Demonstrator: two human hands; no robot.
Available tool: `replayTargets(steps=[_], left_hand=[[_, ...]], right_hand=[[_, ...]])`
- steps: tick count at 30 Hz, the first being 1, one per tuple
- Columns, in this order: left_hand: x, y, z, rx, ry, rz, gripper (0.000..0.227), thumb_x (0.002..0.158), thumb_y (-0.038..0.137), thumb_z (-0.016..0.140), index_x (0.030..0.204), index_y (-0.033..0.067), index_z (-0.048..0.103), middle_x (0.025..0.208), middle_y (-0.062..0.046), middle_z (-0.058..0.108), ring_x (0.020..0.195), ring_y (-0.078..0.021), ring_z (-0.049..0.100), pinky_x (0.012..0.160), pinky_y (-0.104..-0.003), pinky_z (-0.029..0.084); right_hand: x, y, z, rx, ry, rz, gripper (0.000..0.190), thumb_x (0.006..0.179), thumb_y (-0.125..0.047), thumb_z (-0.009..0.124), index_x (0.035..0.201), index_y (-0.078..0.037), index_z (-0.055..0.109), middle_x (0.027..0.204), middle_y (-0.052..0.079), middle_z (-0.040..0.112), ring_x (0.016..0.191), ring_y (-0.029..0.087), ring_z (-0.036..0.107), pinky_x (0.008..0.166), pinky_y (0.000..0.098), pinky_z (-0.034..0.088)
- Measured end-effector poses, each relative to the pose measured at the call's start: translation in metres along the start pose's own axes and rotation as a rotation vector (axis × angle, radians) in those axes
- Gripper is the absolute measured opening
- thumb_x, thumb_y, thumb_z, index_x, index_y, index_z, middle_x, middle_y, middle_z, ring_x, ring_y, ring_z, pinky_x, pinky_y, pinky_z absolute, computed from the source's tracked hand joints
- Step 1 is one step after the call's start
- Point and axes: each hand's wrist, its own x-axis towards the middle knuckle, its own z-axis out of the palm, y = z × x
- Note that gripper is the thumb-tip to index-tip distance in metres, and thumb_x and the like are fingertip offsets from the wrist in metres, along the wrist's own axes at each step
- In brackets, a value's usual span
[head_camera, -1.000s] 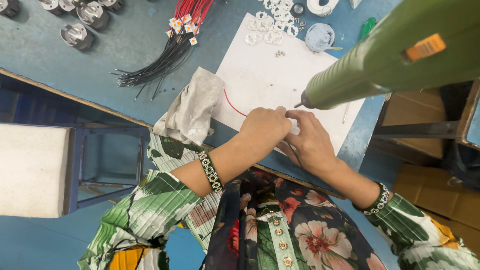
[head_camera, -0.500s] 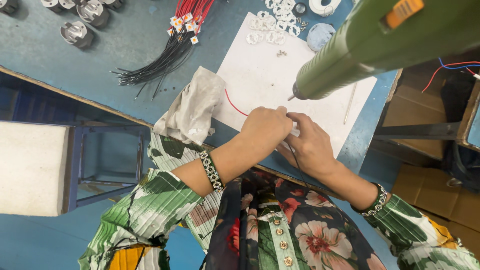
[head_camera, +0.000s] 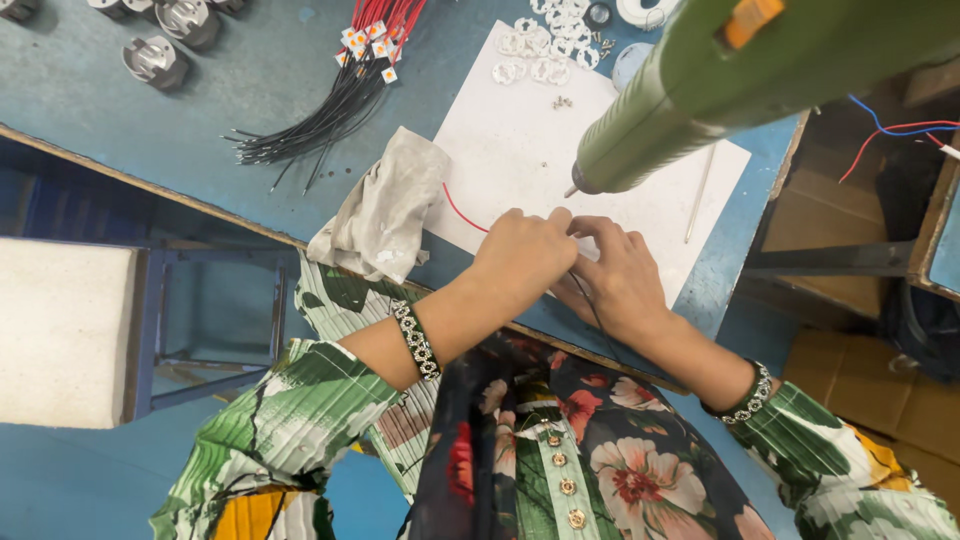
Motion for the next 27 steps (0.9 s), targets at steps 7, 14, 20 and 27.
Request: replayTargets(steps=[7, 14, 20, 27], left_hand=[[-0.002, 0.0, -0.009, 0.053, -0.157, 0.001, 0.034, 0.051, 0.019, 0.077, 0.083, 0.0105, 0.074, 0.098, -0.007, 0.063, 0.077, -0.022, 0.072, 0.064, -0.037, 0.054], [-0.003, 0.004, -0.002, 0.033, -0.037, -0.083, 0.008, 0.077, 0.013, 0.072, 0.084, 0.01, 0.074, 0.094, -0.006, 0.064, 0.073, -0.0222, 0.072, 0.064, -0.039, 0.053], [-0.001, 0.014, -0.007, 0.054, -0.033, -0.169, 0.011, 0.075, 0.014, 0.072, 0.085, 0.0124, 0.075, 0.093, -0.003, 0.064, 0.083, -0.0218, 0.069, 0.071, -0.042, 0.051], [0.007, 0.013, -0.016, 0.058, -0.103, -0.154, 0.009, 0.077, 0.014, 0.072, 0.085, 0.015, 0.075, 0.097, 0.0, 0.064, 0.091, -0.0226, 0.067, 0.072, -0.045, 0.05]], right_hand=[[-0.012, -0.025, 0.022, 0.252, 0.209, 0.19, 0.079, 0.061, -0.022, 0.094, 0.123, -0.002, 0.049, 0.13, 0.018, 0.054, 0.111, 0.039, 0.055, 0.092, 0.0487, 0.047], [-0.011, -0.012, 0.037, 0.255, 0.188, 0.332, 0.066, 0.072, -0.008, 0.091, 0.123, -0.004, 0.049, 0.125, 0.013, 0.062, 0.103, 0.035, 0.059, 0.088, 0.0432, 0.05], [-0.014, -0.005, 0.039, 0.283, 0.185, 0.295, 0.068, 0.071, -0.009, 0.089, 0.125, -0.003, 0.048, 0.124, 0.016, 0.061, 0.1, 0.033, 0.063, 0.084, 0.0409, 0.053], [-0.016, -0.002, 0.041, 0.399, 0.136, 0.432, 0.068, 0.075, -0.012, 0.09, 0.125, -0.003, 0.045, 0.125, 0.017, 0.065, 0.103, 0.031, 0.069, 0.087, 0.0403, 0.056]])
